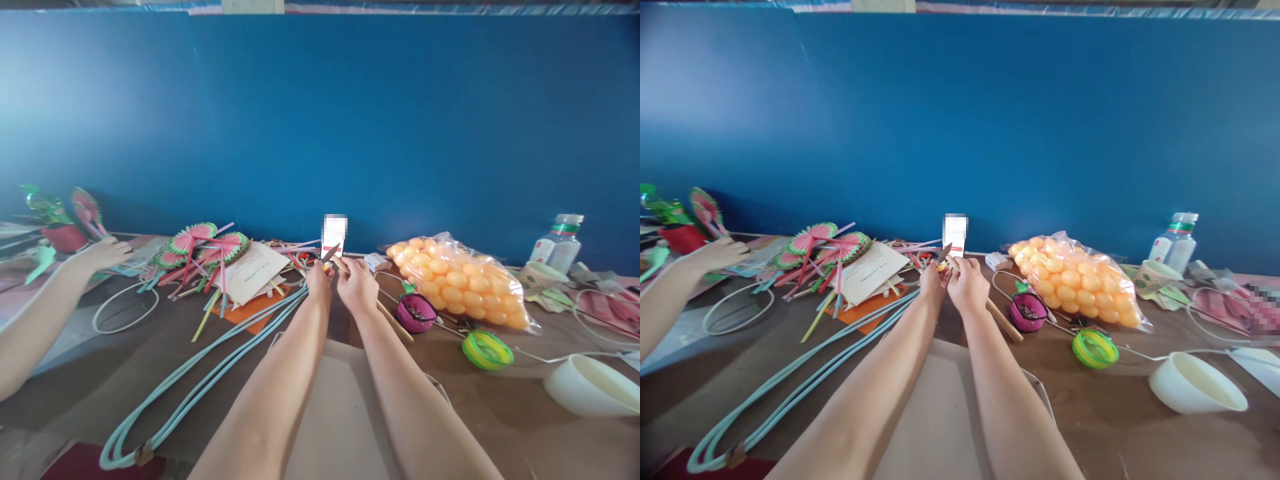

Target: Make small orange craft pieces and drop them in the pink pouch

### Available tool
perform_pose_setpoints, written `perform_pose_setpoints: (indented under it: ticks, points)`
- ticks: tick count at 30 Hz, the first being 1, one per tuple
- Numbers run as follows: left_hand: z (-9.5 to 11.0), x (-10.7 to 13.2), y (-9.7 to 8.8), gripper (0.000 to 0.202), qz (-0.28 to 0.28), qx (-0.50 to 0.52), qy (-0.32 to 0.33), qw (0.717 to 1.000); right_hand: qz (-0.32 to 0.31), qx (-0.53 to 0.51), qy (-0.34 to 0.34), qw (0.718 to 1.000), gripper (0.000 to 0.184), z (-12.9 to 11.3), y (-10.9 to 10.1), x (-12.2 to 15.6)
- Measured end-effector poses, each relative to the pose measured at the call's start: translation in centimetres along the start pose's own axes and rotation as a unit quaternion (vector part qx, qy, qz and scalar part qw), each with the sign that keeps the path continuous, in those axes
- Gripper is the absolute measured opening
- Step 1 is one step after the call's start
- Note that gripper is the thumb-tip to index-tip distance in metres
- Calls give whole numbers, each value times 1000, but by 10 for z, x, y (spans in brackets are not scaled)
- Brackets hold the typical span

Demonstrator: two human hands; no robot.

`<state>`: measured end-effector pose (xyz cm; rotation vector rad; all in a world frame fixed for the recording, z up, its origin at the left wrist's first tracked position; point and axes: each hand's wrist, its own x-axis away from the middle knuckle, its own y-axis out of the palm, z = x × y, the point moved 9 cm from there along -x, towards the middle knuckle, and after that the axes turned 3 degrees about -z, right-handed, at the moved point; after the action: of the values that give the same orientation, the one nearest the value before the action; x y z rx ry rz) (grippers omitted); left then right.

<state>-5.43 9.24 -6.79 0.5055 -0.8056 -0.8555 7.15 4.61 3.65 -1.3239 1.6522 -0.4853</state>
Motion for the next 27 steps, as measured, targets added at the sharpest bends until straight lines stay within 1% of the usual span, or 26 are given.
perform_pose_setpoints:
  ticks: [5, 10, 14, 19, 24, 27]
  points:
    - [-4, -2, 0, 12, 0, 9, -14, 1000, -25, -1, -12, 1000, 38, 0, 6, -1]
    - [-2, -1, -1, 13, 4, 5, -10, 1000, 2, -4, 1, 1000, 37, 1, 1, 0]
    - [-4, -4, 0, 15, -6, -4, -9, 1000, -21, -1, -8, 1000, 36, 0, 5, 0]
    - [-5, -8, -1, 16, -4, -8, -3, 1000, 3, 2, -6, 1000, 38, 0, 1, 0]
    - [-6, -7, -1, 15, -3, -8, -5, 1000, -21, 9, -13, 1000, 36, -1, 6, 0]
    - [-6, -7, -2, 14, 2, -10, -7, 1000, -11, 15, -10, 1000, 37, 0, 4, 0]
